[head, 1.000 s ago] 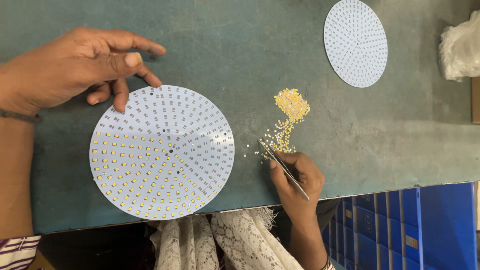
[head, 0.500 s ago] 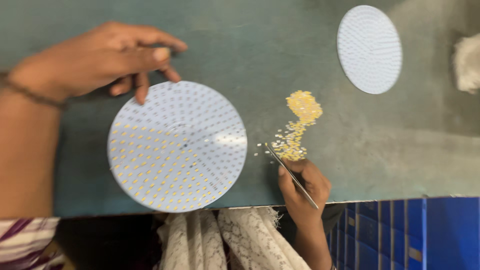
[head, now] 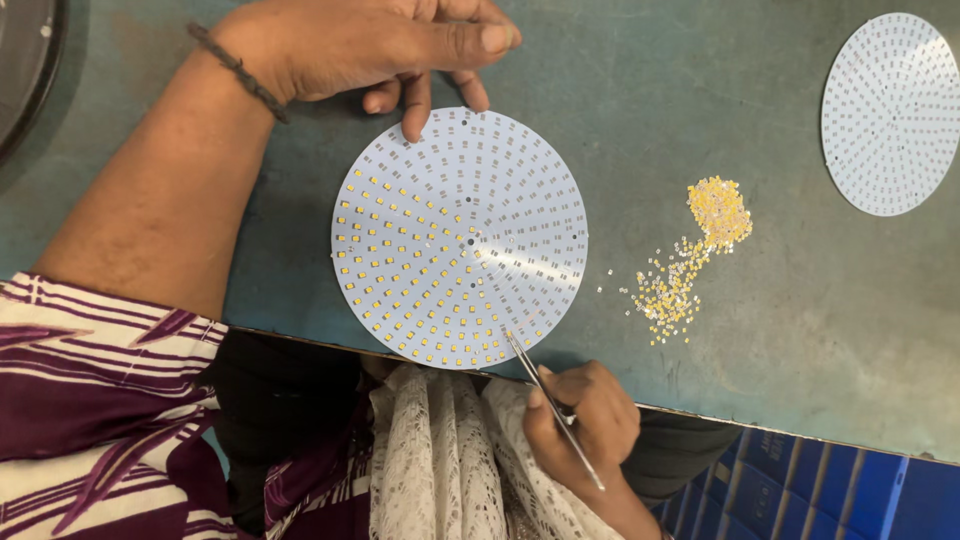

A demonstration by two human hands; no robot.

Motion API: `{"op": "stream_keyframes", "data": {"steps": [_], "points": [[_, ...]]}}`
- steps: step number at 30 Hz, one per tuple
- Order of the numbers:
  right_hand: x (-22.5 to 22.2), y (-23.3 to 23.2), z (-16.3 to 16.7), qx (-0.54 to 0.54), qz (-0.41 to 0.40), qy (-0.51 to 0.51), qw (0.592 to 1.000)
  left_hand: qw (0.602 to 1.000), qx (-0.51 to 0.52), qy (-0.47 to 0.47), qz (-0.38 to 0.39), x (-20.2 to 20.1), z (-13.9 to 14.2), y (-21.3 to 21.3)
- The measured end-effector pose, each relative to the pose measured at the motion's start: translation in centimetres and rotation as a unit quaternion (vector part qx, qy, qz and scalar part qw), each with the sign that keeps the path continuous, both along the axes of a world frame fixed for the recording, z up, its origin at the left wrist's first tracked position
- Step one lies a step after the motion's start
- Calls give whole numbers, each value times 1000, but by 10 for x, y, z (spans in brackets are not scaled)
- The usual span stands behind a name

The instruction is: The person holds a round LED circuit board steady with one hand and uses tweezers to pick small yellow LED components one at a time from a pile on the workbench, placing each into its marked position on the board. They rotate the board as they fill positions across its surface.

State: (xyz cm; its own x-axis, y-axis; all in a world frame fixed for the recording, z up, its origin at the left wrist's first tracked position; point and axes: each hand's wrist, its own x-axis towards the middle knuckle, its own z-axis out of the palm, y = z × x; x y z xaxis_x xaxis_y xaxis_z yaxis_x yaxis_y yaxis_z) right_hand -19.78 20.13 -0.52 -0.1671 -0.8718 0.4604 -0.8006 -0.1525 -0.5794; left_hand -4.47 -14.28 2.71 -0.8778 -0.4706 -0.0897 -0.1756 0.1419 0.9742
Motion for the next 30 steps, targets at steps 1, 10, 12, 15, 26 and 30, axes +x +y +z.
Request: {"op": "stream_keyframes", "data": {"steps": [1,10,12,15,26,30], "points": [[1,-1,-1,-2,4,8,1000,1000,2,6,1,0,0,0],[8,-3,2,13,2,8,1000,1000,-13,16,-13,3,-11,-6],[2,3,1,14,-20,2,1000,998,-7,43,-52,6,-14,-11],[-21,18,0,26,-121,-3,992,999,13,0,-53,11,-24,-17],[-63,50,-11,5,-192,-11,981,995,83,9,-57,22,-55,-35],[-63,46,-9,-1,-177,4,984,997,66,1,-43,25,-58,-35]]}}
